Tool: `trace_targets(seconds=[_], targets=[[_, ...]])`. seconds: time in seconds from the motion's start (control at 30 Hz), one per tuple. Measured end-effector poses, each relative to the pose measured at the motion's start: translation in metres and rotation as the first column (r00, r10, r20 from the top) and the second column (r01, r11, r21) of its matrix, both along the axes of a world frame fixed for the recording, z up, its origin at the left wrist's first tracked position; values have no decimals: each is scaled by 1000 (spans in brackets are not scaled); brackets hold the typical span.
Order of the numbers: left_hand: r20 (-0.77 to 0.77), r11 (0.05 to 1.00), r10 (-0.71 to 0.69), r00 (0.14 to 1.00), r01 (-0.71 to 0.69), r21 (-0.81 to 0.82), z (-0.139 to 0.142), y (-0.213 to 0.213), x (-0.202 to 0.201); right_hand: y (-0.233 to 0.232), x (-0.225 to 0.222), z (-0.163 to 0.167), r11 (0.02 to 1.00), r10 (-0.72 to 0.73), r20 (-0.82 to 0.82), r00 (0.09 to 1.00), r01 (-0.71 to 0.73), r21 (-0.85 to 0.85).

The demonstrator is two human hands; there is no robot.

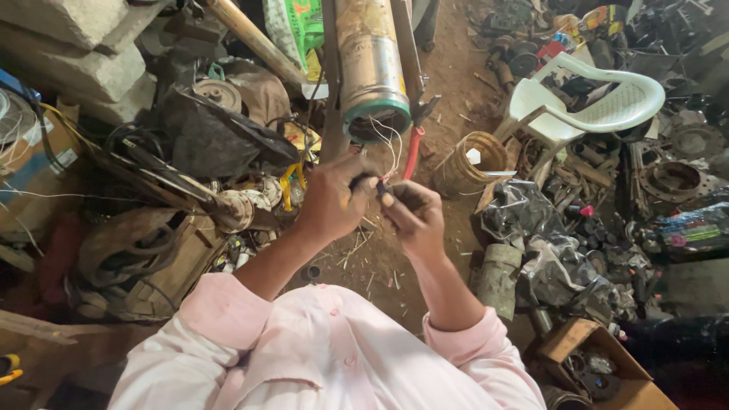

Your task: The person works on a cylindrical electric motor clamped in a stand, handling its lead wires and small terminal components. They strip and twist wire ends, use pliers to cut and crimp the wires, and fit small connectors onto the motor's wiring before reaching toward the workbench.

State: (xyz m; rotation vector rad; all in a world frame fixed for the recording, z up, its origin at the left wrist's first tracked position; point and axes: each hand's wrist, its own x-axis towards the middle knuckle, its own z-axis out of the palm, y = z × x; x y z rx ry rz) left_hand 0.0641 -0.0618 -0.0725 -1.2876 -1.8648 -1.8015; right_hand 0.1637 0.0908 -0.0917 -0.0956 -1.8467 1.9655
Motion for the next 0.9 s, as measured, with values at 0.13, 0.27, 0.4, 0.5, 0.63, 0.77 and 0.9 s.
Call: trace_targets(seconds=[0.13, 0.27, 0.4, 0.5, 0.63, 0.77, 0.9], targets=[[-166, 999, -37, 985, 34, -19, -1, -5, 4, 11, 1, 12, 982, 89, 28, 996, -82, -172], [-118, 999, 3, 993, 2, 42, -2, -5, 3, 17, 8, 42, 732, -25, -44, 999, 49, 680], [-127, 999, -24, 992, 27, 27, -3, -3, 1, 23, 10, 76, 95, 169, -468, 868, 458, 884], [-109, 1000, -9, 994, 11, 16, -3, -3, 2, 22, 0, 87, -174, 308, -443, 842, 508, 844], [-135, 997, 75, 988, -79, -23, 0, -5, 2, 12, -6, 97, -207, 433, -402, 807, 523, 827], [-246, 997, 60, 967, -72, -38, 5, -8, -2, 0, 0, 115, -272, 469, -291, 834, 450, 851], [-105, 995, 99, 990, -98, 12, 4, -6, 0, 0, -30, 137, -283, 286, -183, 941, 265, 922]])
